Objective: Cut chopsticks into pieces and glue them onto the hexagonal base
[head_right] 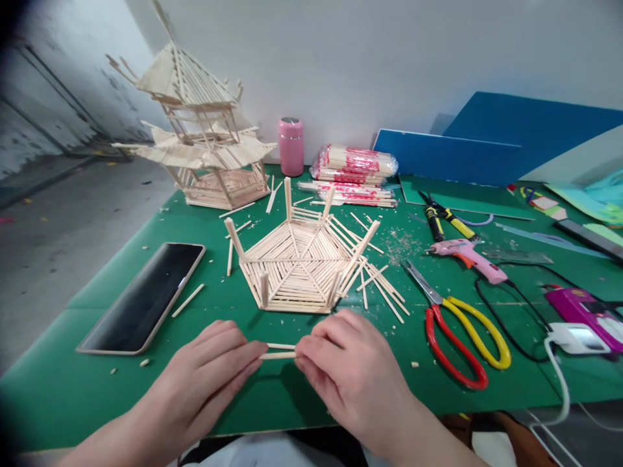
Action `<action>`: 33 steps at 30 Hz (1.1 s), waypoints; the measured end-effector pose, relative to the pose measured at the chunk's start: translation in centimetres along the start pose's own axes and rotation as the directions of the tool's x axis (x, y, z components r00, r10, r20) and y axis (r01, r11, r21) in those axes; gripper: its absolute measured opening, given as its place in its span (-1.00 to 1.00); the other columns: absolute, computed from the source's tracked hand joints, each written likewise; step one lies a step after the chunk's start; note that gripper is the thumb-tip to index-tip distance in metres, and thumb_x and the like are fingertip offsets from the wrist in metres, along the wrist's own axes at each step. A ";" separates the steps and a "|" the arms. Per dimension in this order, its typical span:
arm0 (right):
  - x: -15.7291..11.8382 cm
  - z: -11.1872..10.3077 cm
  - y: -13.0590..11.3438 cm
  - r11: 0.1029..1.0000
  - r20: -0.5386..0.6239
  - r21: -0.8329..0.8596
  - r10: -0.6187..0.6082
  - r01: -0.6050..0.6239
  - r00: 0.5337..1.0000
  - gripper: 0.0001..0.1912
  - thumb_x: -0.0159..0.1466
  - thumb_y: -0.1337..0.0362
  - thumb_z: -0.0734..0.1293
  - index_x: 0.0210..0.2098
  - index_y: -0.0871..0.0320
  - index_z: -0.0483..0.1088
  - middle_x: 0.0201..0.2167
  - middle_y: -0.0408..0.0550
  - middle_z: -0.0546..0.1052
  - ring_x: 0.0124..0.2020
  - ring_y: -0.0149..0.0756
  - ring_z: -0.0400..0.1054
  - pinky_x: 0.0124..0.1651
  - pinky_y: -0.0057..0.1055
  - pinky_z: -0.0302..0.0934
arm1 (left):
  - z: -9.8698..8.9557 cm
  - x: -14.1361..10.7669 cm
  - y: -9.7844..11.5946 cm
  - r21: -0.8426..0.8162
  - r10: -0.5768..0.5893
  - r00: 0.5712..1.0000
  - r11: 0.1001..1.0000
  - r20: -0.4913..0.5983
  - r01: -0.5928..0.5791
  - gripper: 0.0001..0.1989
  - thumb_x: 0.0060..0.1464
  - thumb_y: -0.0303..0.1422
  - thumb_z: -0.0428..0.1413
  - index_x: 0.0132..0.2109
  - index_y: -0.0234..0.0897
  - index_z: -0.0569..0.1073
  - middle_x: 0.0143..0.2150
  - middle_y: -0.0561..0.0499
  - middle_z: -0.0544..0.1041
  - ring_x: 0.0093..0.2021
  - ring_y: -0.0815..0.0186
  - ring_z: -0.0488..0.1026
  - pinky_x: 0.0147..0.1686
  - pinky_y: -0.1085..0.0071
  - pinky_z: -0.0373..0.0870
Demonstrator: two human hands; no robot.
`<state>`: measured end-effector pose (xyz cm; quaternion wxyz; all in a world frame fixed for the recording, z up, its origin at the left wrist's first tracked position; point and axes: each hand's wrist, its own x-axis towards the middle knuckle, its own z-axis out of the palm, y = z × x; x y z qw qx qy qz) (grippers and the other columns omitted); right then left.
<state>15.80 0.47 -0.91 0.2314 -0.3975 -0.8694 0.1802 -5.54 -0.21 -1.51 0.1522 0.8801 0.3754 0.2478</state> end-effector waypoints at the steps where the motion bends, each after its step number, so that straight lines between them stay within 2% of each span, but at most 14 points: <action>1: -0.3 0.1 0.1 1.000 -0.008 0.024 0.011 -0.011 1.000 -0.88 0.24 0.39 0.21 -0.29 0.13 0.38 -0.41 -0.10 0.39 -0.37 -0.36 0.21 -0.34 -0.40 0.13 | 0.1 0.1 0.0 -0.025 -0.011 1.000 1.000 0.006 0.011 -0.80 0.13 -0.55 -0.11 -0.23 -0.36 0.40 -0.47 -0.01 0.36 -0.46 0.31 0.22 -0.46 0.37 0.20; 6: -0.8 0.9 0.4 0.997 -0.011 0.066 0.040 -0.039 0.999 -0.86 0.23 0.41 0.21 -0.26 0.14 0.38 -0.41 -0.07 0.37 -0.38 -0.35 0.21 -0.36 -0.42 0.15 | 0.2 0.2 -0.1 -0.112 -0.056 0.998 0.992 0.037 0.059 -0.80 0.14 -0.51 -0.10 -0.27 -0.31 0.42 -0.48 0.02 0.33 -0.45 0.34 0.24 -0.46 0.43 0.21; 12: -0.4 1.0 0.3 0.998 0.019 0.041 0.054 -0.055 0.998 -0.83 0.24 0.40 0.19 -0.28 0.14 0.40 -0.42 -0.06 0.39 -0.38 -0.33 0.22 -0.38 -0.40 0.15 | 0.1 0.6 -0.2 -0.188 -0.107 0.992 0.975 0.063 0.117 -0.82 0.12 -0.48 -0.05 -0.29 -0.27 0.45 -0.50 0.05 0.37 -0.46 0.37 0.30 -0.48 0.48 0.24; 17: -0.9 0.2 0.5 0.992 0.042 0.067 0.108 -0.111 0.993 -0.80 0.23 0.44 0.17 -0.28 0.13 0.39 -0.42 -0.07 0.40 -0.40 -0.35 0.27 -0.38 -0.42 0.20 | -0.5 0.6 -1.4 -0.201 -0.214 0.975 0.959 -0.050 0.200 -0.86 0.03 -0.37 0.08 -0.23 -0.29 0.44 -0.47 0.04 0.41 -0.45 0.36 0.37 -0.47 0.49 0.33; 20: -1.4 -0.9 1.0 0.986 -0.069 0.133 0.112 -0.102 0.991 -0.80 0.19 0.45 0.22 -0.23 0.09 0.37 -0.38 -0.09 0.40 -0.40 -0.39 0.31 -0.39 -0.49 0.24 | -1.0 0.5 -2.5 -0.158 -0.303 0.950 0.944 -0.076 0.289 -0.82 0.00 -0.33 0.11 -0.21 -0.26 0.44 -0.39 0.03 0.44 -0.40 0.36 0.41 -0.45 0.49 0.37; 22: -1.4 -1.7 1.5 0.980 -0.236 0.160 0.153 -0.117 0.960 -0.83 0.17 0.42 0.26 -0.27 0.07 0.36 -0.39 -0.12 0.39 -0.44 -0.41 0.30 -0.45 -0.52 0.24 | -1.2 0.6 -3.1 -0.120 -0.354 0.932 0.932 -0.085 0.343 -0.80 0.00 -0.32 0.10 -0.18 -0.25 0.44 -0.32 0.00 0.44 -0.35 0.33 0.42 -0.47 0.50 0.38; 23: -1.2 -2.2 1.9 0.972 -0.337 0.179 0.206 -0.152 0.919 -0.86 0.16 0.40 0.27 -0.29 0.07 0.36 -0.41 -0.13 0.39 -0.48 -0.42 0.29 -0.49 -0.53 0.22 | -1.2 0.8 -3.3 -0.105 -0.374 0.924 0.925 -0.081 0.365 -0.78 0.01 -0.31 0.09 -0.17 -0.26 0.44 -0.28 -0.03 0.44 -0.33 0.31 0.42 -0.50 0.50 0.37; 24: -0.8 -2.6 2.3 0.957 -0.432 0.218 0.270 -0.191 0.860 -0.90 0.15 0.37 0.28 -0.32 0.07 0.36 -0.44 -0.14 0.39 -0.52 -0.43 0.27 -0.54 -0.53 0.20 | -1.2 0.9 -3.5 -0.093 -0.392 0.917 0.918 -0.069 0.386 -0.76 0.01 -0.30 0.09 -0.15 -0.27 0.44 -0.24 -0.05 0.44 -0.32 0.29 0.42 -0.53 0.50 0.37; 26: 0.4 -3.5 3.3 0.910 -0.572 0.332 0.404 -0.249 0.714 -0.94 0.15 0.32 0.30 -0.34 0.08 0.38 -0.48 -0.15 0.40 -0.56 -0.44 0.24 -0.59 -0.52 0.17 | -1.1 1.5 -3.8 -0.078 -0.406 0.912 0.912 -0.053 0.402 -0.72 0.00 -0.29 0.09 -0.12 -0.30 0.44 -0.17 -0.10 0.43 -0.31 0.27 0.42 -0.56 0.48 0.37; 27: 1.2 -3.9 3.8 0.888 -0.601 0.394 0.445 -0.239 0.663 -0.93 0.14 0.31 0.32 -0.34 0.09 0.39 -0.49 -0.14 0.41 -0.56 -0.43 0.24 -0.58 -0.52 0.17 | -1.0 1.8 -3.9 -0.072 -0.400 0.916 0.915 -0.046 0.396 -0.70 -0.01 -0.29 0.10 -0.11 -0.31 0.43 -0.15 -0.12 0.43 -0.31 0.26 0.42 -0.55 0.47 0.37; 28: 2.0 -4.3 4.3 0.875 -0.612 0.434 0.461 -0.214 0.643 -0.93 0.13 0.31 0.33 -0.35 0.11 0.40 -0.49 -0.14 0.41 -0.56 -0.44 0.25 -0.57 -0.51 0.18 | -0.8 2.1 -4.0 -0.066 -0.387 0.921 0.921 -0.043 0.384 -0.68 -0.02 -0.29 0.10 -0.10 -0.32 0.43 -0.13 -0.13 0.42 -0.30 0.25 0.42 -0.52 0.44 0.39; 30: 3.7 -4.9 4.9 0.874 -0.610 0.462 0.438 -0.153 0.660 -0.94 0.12 0.32 0.34 -0.37 0.13 0.42 -0.50 -0.13 0.42 -0.57 -0.47 0.24 -0.55 -0.53 0.18 | -0.5 2.6 -4.1 -0.058 -0.354 0.934 0.934 -0.040 0.352 -0.66 -0.03 -0.30 0.12 -0.09 -0.35 0.42 -0.12 -0.14 0.43 -0.26 0.22 0.43 -0.43 0.38 0.42; 33: 6.0 -5.6 4.9 0.890 -0.558 0.444 0.368 -0.107 0.744 -0.95 0.12 0.37 0.33 -0.38 0.17 0.42 -0.51 -0.14 0.43 -0.57 -0.51 0.25 -0.54 -0.55 0.19 | 0.0 3.2 -4.5 -0.053 -0.306 0.951 0.951 -0.046 0.304 -0.69 -0.03 -0.32 0.13 -0.11 -0.36 0.42 -0.13 -0.14 0.43 -0.18 0.19 0.42 -0.27 0.29 0.41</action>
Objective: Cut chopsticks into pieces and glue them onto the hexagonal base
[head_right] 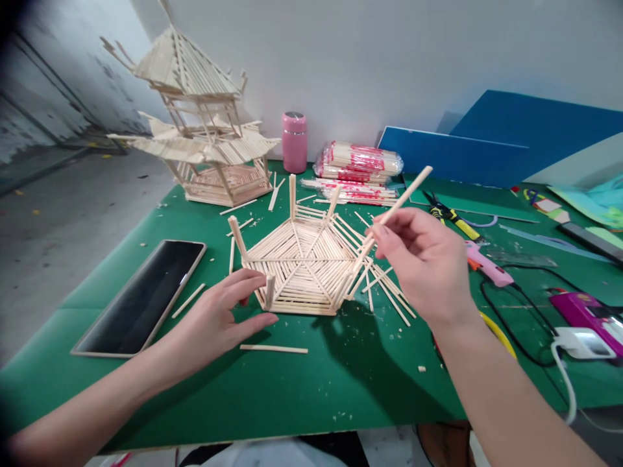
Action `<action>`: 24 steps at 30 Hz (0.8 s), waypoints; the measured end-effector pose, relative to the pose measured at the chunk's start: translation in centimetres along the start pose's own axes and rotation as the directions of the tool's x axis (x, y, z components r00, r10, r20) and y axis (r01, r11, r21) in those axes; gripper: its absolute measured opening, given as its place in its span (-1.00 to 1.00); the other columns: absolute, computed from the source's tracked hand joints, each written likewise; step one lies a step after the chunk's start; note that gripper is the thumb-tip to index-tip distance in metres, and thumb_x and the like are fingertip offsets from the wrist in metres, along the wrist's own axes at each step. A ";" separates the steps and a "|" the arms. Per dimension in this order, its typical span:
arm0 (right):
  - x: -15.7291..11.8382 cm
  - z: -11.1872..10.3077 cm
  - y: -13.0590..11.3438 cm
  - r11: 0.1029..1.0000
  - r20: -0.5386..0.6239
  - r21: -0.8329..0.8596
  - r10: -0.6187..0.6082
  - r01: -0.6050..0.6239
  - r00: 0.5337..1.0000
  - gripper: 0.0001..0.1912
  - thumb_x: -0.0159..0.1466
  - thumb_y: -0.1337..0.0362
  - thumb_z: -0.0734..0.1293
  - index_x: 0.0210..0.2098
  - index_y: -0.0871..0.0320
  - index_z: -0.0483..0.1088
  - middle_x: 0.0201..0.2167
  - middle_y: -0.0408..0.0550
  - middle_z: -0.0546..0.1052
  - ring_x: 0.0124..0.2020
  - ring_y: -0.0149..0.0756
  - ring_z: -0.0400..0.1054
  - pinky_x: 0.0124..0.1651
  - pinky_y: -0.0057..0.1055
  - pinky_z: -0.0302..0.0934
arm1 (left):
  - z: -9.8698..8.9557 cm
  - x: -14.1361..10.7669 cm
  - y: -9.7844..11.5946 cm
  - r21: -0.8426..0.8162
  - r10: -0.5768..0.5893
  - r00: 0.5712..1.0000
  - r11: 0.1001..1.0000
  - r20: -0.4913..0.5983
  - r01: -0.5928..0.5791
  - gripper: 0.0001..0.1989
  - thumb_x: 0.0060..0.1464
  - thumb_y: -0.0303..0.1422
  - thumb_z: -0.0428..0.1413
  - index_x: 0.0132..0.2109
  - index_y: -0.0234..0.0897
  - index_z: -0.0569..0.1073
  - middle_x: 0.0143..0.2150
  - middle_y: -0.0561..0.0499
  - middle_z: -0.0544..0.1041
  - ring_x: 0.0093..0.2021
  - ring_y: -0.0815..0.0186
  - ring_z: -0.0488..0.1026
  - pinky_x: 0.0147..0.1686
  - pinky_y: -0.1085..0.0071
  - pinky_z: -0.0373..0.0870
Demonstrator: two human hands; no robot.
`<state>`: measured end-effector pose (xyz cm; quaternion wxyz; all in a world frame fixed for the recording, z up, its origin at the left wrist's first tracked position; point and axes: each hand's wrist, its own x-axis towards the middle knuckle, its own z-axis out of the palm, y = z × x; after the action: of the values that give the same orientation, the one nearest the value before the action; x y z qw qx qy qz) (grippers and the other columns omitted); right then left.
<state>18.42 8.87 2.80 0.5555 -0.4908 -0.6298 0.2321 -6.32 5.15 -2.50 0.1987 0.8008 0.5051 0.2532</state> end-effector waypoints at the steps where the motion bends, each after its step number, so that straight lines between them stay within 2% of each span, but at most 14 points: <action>1: 0.5 0.4 -0.2 1.000 0.049 -0.005 0.002 -0.002 0.999 -0.94 0.12 0.38 0.32 -0.38 0.18 0.42 -0.51 -0.15 0.43 -0.58 -0.52 0.25 -0.54 -0.55 0.20 | 0.2 0.1 -0.1 0.003 0.016 1.000 1.000 -0.013 -0.016 -0.71 -0.02 -0.32 0.12 -0.12 -0.35 0.42 -0.13 -0.13 0.44 -0.16 0.18 0.42 -0.22 0.27 0.40; 7: 2.0 2.4 -0.5 0.998 0.310 0.024 0.041 -0.052 0.950 -0.90 0.08 0.43 0.33 -0.37 0.18 0.42 -0.52 -0.23 0.43 -0.57 -0.56 0.28 -0.52 -0.59 0.24 | 1.4 0.4 -1.3 0.059 0.091 0.992 0.995 -0.087 -0.086 -0.74 -0.02 -0.32 0.12 -0.16 -0.35 0.43 -0.17 -0.14 0.45 -0.15 0.17 0.41 -0.18 0.21 0.39; 10: 2.8 3.0 -0.4 0.999 0.383 0.014 0.031 -0.039 0.923 -0.94 0.08 0.41 0.33 -0.45 0.17 0.44 -0.57 -0.25 0.42 -0.62 -0.56 0.27 -0.57 -0.59 0.22 | 1.6 0.2 -1.5 0.072 0.103 0.989 0.993 -0.106 -0.096 -0.79 -0.03 -0.35 0.12 -0.21 -0.33 0.44 -0.19 -0.13 0.46 -0.17 0.18 0.41 -0.18 0.21 0.39; 14: 3.7 3.6 -0.4 0.999 0.467 -0.026 0.047 -0.040 0.883 -0.90 0.11 0.40 0.31 -0.51 0.16 0.44 -0.65 -0.28 0.42 -0.67 -0.59 0.25 -0.61 -0.61 0.17 | 1.4 -0.1 -1.4 0.077 0.094 0.991 0.993 -0.095 -0.087 -0.85 -0.04 -0.38 0.11 -0.28 -0.34 0.46 -0.20 -0.13 0.46 -0.17 0.17 0.40 -0.18 0.22 0.39; 19: 4.3 4.0 0.0 0.996 0.579 -0.044 0.091 -0.080 0.810 -0.92 0.12 0.40 0.30 -0.42 0.17 0.45 -0.55 -0.25 0.48 -0.62 -0.58 0.29 -0.58 -0.61 0.20 | 1.7 -0.2 -1.5 0.090 0.080 0.994 0.993 -0.073 -0.073 -0.87 -0.04 -0.38 0.12 -0.30 -0.36 0.46 -0.20 -0.14 0.45 -0.16 0.16 0.39 -0.17 0.21 0.37; 21: 4.2 3.8 -0.3 0.998 0.524 -0.028 0.065 -0.059 0.849 -0.88 0.11 0.41 0.30 -0.34 0.17 0.45 -0.52 -0.25 0.48 -0.60 -0.57 0.30 -0.57 -0.60 0.22 | 1.5 -0.2 -1.5 0.072 0.098 0.989 0.993 -0.113 -0.091 -0.79 -0.05 -0.34 0.14 -0.25 -0.37 0.45 -0.19 -0.16 0.45 -0.16 0.15 0.40 -0.18 0.21 0.38; 24: 3.3 2.8 -2.3 0.995 0.325 -0.044 -0.070 0.089 0.943 -0.83 0.13 0.40 0.30 -0.27 0.13 0.44 -0.51 -0.26 0.46 -0.54 -0.56 0.32 -0.52 -0.61 0.23 | 0.3 -0.7 -0.6 -0.017 0.117 0.961 0.992 -0.251 -0.125 -0.79 0.01 -0.35 0.09 -0.18 -0.33 0.42 -0.21 -0.10 0.45 -0.21 0.21 0.42 -0.23 0.29 0.40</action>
<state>15.34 11.53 5.49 0.4392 -0.4361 -0.7381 0.2686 -6.81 4.81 -3.28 0.1308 0.7886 0.4722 0.3715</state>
